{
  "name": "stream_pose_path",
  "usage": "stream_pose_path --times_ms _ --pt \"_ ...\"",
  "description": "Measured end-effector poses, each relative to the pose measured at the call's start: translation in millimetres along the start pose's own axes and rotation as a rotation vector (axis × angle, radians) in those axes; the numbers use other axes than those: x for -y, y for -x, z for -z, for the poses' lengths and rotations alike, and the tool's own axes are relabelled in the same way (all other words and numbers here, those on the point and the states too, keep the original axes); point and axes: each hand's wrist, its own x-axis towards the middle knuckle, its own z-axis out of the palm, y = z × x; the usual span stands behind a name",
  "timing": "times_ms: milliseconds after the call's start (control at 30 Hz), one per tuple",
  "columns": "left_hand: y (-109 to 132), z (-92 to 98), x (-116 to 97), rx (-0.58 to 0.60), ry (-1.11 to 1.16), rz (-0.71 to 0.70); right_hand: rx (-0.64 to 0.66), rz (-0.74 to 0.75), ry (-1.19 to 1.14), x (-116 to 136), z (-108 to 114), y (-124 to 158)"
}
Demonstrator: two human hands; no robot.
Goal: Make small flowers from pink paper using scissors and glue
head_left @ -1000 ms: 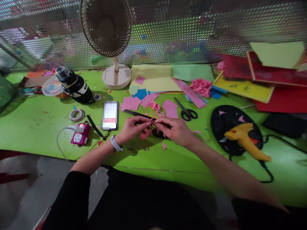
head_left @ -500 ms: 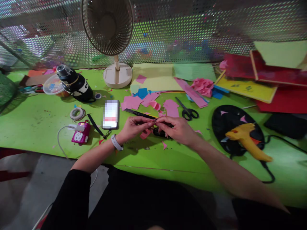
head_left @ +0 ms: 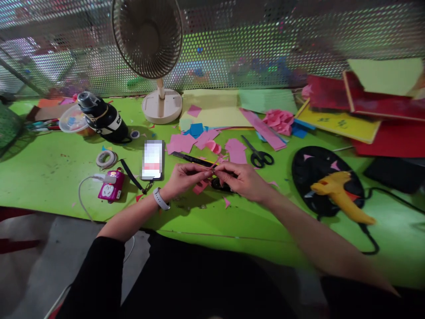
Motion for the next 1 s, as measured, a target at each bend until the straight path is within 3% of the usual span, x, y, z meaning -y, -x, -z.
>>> stream_pose_path --times_ms 1000 --pt "2.5 0.5 -1.0 -0.003 -0.027 -0.047 0.050 0.000 -0.075 8.4 4.2 0.1"
